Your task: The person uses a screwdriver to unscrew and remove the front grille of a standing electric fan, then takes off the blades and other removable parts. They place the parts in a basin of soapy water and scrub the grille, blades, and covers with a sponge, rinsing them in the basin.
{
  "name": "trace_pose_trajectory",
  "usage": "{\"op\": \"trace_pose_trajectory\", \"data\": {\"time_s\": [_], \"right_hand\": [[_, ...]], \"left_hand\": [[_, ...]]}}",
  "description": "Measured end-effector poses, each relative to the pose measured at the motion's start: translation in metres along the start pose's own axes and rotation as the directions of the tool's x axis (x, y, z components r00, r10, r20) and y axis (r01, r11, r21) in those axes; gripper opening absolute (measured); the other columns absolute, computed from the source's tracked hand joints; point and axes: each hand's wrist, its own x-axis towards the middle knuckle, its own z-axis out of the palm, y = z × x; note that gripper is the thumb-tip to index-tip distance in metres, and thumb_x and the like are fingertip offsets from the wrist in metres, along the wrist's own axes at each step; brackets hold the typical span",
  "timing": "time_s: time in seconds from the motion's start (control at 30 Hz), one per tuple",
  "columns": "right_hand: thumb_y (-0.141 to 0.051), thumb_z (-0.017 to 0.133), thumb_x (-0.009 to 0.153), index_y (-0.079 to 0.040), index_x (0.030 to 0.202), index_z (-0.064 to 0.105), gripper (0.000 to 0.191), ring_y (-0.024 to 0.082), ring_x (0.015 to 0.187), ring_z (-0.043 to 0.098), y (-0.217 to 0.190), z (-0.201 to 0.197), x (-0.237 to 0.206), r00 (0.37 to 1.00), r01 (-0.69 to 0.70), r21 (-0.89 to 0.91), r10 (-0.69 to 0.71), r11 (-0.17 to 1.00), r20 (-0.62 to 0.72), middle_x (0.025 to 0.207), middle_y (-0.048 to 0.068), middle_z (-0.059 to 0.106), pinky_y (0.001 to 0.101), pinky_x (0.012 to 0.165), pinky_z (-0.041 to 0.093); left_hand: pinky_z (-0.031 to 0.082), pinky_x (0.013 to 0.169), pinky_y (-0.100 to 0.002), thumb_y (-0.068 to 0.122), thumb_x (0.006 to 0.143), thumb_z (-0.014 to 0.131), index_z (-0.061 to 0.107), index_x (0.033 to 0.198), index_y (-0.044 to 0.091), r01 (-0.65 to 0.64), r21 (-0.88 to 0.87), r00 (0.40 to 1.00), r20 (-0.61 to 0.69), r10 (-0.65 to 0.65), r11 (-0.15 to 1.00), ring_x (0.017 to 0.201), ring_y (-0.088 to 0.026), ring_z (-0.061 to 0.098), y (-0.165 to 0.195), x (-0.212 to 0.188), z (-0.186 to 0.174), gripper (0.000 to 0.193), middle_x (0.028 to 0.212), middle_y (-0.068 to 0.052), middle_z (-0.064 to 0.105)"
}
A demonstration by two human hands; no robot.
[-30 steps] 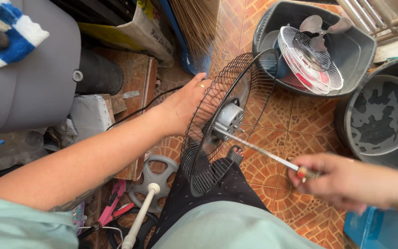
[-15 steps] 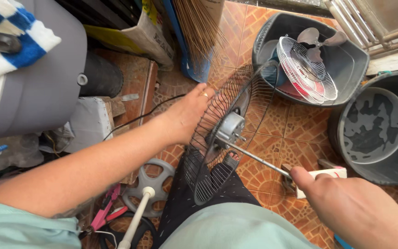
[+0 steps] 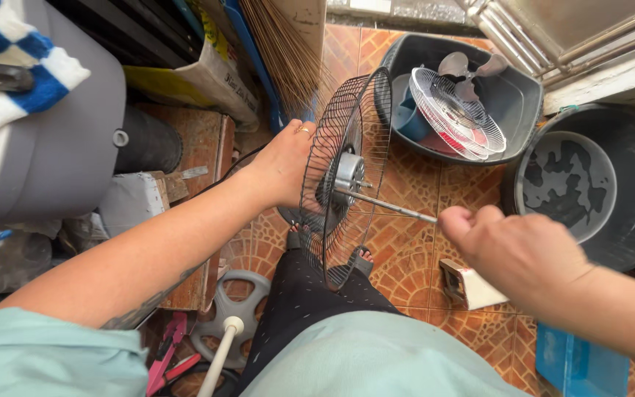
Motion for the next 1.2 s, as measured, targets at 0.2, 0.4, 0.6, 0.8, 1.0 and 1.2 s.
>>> {"op": "trace_pose_trajectory", "data": {"time_s": [0.2,0.4,0.6,0.8,1.0,1.2], "right_hand": [[-0.045,0.057,0.093,-0.013,0.143,0.039,0.062,0.027,0.073,0.072,-0.015,-0.001,-0.01,0.988,0.024,0.309,-0.07,0.951,0.136,0.079,0.006,0.067,0.0388,0.061,0.057],[-0.043,0.048,0.103,-0.025,0.146,0.049,0.046,0.024,0.066,0.068,0.011,0.014,-0.011,0.917,-0.256,0.712,-0.07,0.654,0.394,0.071,0.01,0.069,0.0357,0.062,0.052],[-0.031,0.069,0.097,-0.017,0.133,0.054,0.042,0.017,0.053,0.055,0.034,0.062,-0.029,0.901,-0.424,0.906,-0.097,-0.001,0.422,0.067,0.003,0.057,0.0337,0.046,0.042],[-0.025,0.069,0.094,-0.014,0.122,0.049,0.036,0.016,0.034,0.046,0.02,0.098,-0.027,0.955,-0.295,0.928,-0.111,-0.229,0.276,0.05,0.006,0.048,0.0321,0.031,0.034],[-0.024,0.065,0.092,-0.01,0.111,0.057,0.024,0.008,0.041,0.044,-0.016,0.1,-0.019,0.989,-0.144,0.914,-0.084,-0.38,0.12,0.061,-0.002,0.049,0.0268,0.034,0.034],[-0.01,0.069,0.089,-0.009,0.091,0.045,0.024,0.008,0.055,0.053,-0.058,0.099,0.022,0.968,0.12,0.844,0.252,-0.522,0.018,0.073,0.0,0.056,0.0273,0.037,0.037]], "left_hand": [[0.028,0.114,-0.054,0.061,0.046,0.09,0.053,0.137,0.0,-0.15,-0.007,0.965,-0.217,0.145,0.989,0.126,-0.039,0.048,-0.015,-0.013,0.024,0.115,0.134,-0.021,0.057],[0.026,0.117,-0.058,0.059,0.039,0.094,0.052,0.134,-0.007,-0.222,-0.09,0.955,-0.222,0.198,0.971,0.119,-0.041,0.053,-0.025,-0.016,0.023,0.123,0.124,-0.023,0.057],[0.033,0.112,-0.052,0.053,0.049,0.095,0.061,0.12,0.003,-0.216,-0.115,0.969,-0.15,0.198,0.97,0.11,-0.034,0.057,-0.01,-0.013,0.001,0.094,0.108,-0.011,0.059],[0.033,0.111,-0.051,0.056,0.052,0.095,0.062,0.118,0.005,-0.162,-0.161,0.986,0.003,0.165,0.974,0.108,-0.032,0.057,-0.004,-0.007,-0.015,0.09,0.106,-0.01,0.059],[0.029,0.113,-0.054,0.058,0.05,0.094,0.061,0.121,0.005,-0.149,-0.155,0.987,0.034,0.156,0.976,0.112,-0.032,0.057,-0.007,-0.007,-0.012,0.094,0.11,-0.01,0.06],[0.026,0.115,-0.056,0.059,0.049,0.094,0.061,0.125,0.006,-0.149,-0.116,0.988,0.012,0.151,0.982,0.116,-0.032,0.057,-0.013,-0.002,0.0,0.099,0.115,-0.01,0.061]]}}
